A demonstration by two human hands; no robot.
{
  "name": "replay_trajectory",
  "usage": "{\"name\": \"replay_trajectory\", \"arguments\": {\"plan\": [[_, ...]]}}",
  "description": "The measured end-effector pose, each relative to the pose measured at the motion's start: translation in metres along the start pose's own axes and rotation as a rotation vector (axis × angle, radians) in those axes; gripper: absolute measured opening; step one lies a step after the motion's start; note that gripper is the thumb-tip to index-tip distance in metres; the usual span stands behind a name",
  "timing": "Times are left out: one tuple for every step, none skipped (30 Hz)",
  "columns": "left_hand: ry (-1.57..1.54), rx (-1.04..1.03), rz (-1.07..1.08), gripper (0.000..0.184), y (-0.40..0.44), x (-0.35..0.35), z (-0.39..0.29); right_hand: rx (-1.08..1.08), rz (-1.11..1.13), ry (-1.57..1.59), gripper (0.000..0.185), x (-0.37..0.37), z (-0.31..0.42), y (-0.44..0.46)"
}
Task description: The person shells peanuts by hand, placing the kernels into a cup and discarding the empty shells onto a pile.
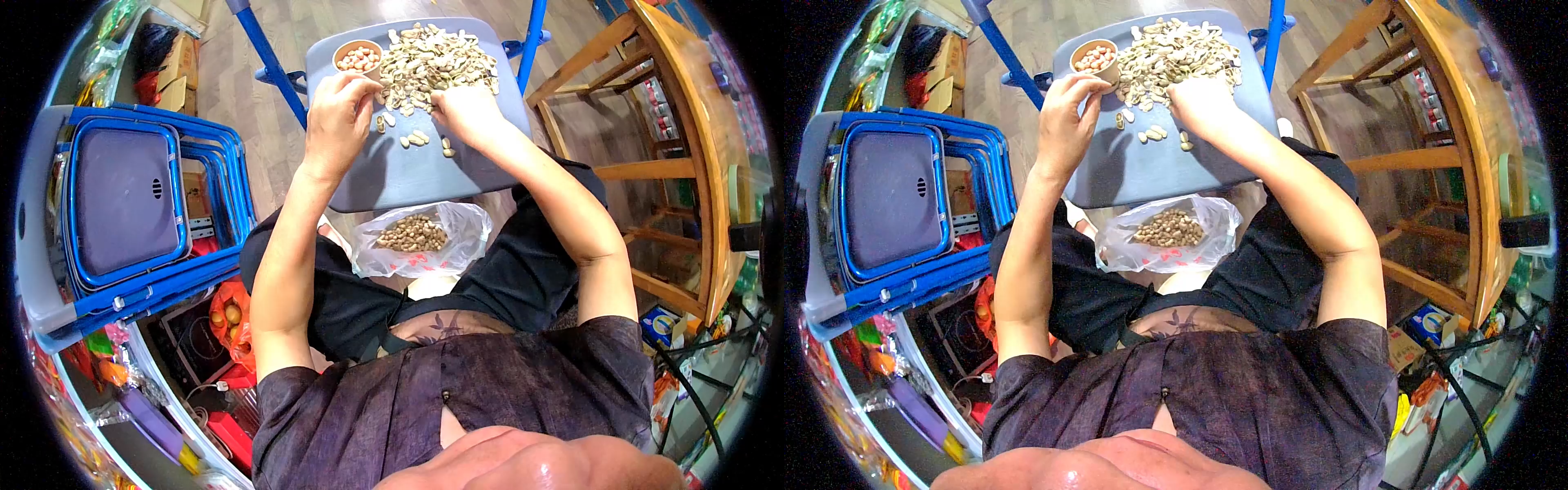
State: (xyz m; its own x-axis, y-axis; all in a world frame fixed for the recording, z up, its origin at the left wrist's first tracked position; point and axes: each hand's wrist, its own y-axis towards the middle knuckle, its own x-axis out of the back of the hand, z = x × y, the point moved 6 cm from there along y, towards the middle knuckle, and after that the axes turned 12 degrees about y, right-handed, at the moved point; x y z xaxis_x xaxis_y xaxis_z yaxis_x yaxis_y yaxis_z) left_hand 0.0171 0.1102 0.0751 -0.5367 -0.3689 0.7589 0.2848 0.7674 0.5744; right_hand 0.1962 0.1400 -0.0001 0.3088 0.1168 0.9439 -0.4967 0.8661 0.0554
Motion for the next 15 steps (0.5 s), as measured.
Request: {"name": "replay_trajectory", "arguments": {"plan": [[0.004, 0.002, -0.005, 0.010, -0.003, 0.003, 0.000, 0.006, -0.001, -0.002, 0.014, -0.001, 0.002, 0.000], [0.007, 0.017, 0.008, 0.010, -0.006, 0.006, 0.001, 0.018, 0.004, -0.015, 0.013, -0.002, 0.005, -0.001], [0.011, 0.034, 0.021, 0.009, -0.009, 0.008, 0.004, 0.031, 0.009, -0.029, 0.013, -0.002, 0.008, -0.002], [0.027, 0.027, 0.015, 0.009, -0.013, 0.007, 0.008, 0.040, 0.008, -0.030, 0.013, -0.003, 0.011, -0.003], [0.033, 0.031, 0.010, 0.009, -0.017, 0.009, 0.011, 0.003, 0.030, -0.022, 0.012, -0.004, 0.011, -0.004], [0.017, 0.043, 0.014, 0.009, -0.020, 0.010, 0.012, -0.034, 0.051, -0.017, 0.012, -0.006, 0.009, -0.004], [0.000, 0.056, 0.017, 0.009, -0.023, 0.012, 0.014, -0.024, 0.050, -0.020, 0.012, -0.010, 0.005, -0.004], [0.009, 0.054, 0.017, 0.010, -0.025, 0.013, 0.016, -0.016, 0.001, -0.035, 0.012, -0.014, 0.000, -0.006], [0.014, 0.058, 0.010, 0.010, -0.028, 0.015, 0.017, -0.009, -0.047, -0.050, 0.013, -0.010, 0.001, -0.005], [0.006, 0.068, 0.021, 0.010, -0.030, 0.016, 0.017, -0.042, -0.020, -0.044, 0.014, -0.011, 0.000, -0.005], [-0.002, 0.078, 0.031, 0.011, -0.032, 0.017, 0.018, -0.034, -0.021, -0.047, 0.014, -0.010, 0.001, -0.007], [-0.028, 0.097, 0.050, 0.011, -0.034, 0.016, 0.021, -0.038, -0.038, -0.020, 0.016, -0.004, 0.006, -0.009], [-0.024, 0.099, 0.043, 0.011, -0.035, 0.016, 0.022, -0.041, -0.055, 0.008, 0.018, 0.001, 0.008, -0.008], [-0.025, 0.098, 0.048, 0.011, -0.037, 0.015, 0.022, -0.032, -0.057, 0.005, 0.018, 0.004, 0.006, -0.007], [-0.026, 0.098, 0.053, 0.011, -0.038, 0.016, 0.021, -0.054, -0.030, 0.377, 0.019, 0.006, 0.003, -0.006]]}}
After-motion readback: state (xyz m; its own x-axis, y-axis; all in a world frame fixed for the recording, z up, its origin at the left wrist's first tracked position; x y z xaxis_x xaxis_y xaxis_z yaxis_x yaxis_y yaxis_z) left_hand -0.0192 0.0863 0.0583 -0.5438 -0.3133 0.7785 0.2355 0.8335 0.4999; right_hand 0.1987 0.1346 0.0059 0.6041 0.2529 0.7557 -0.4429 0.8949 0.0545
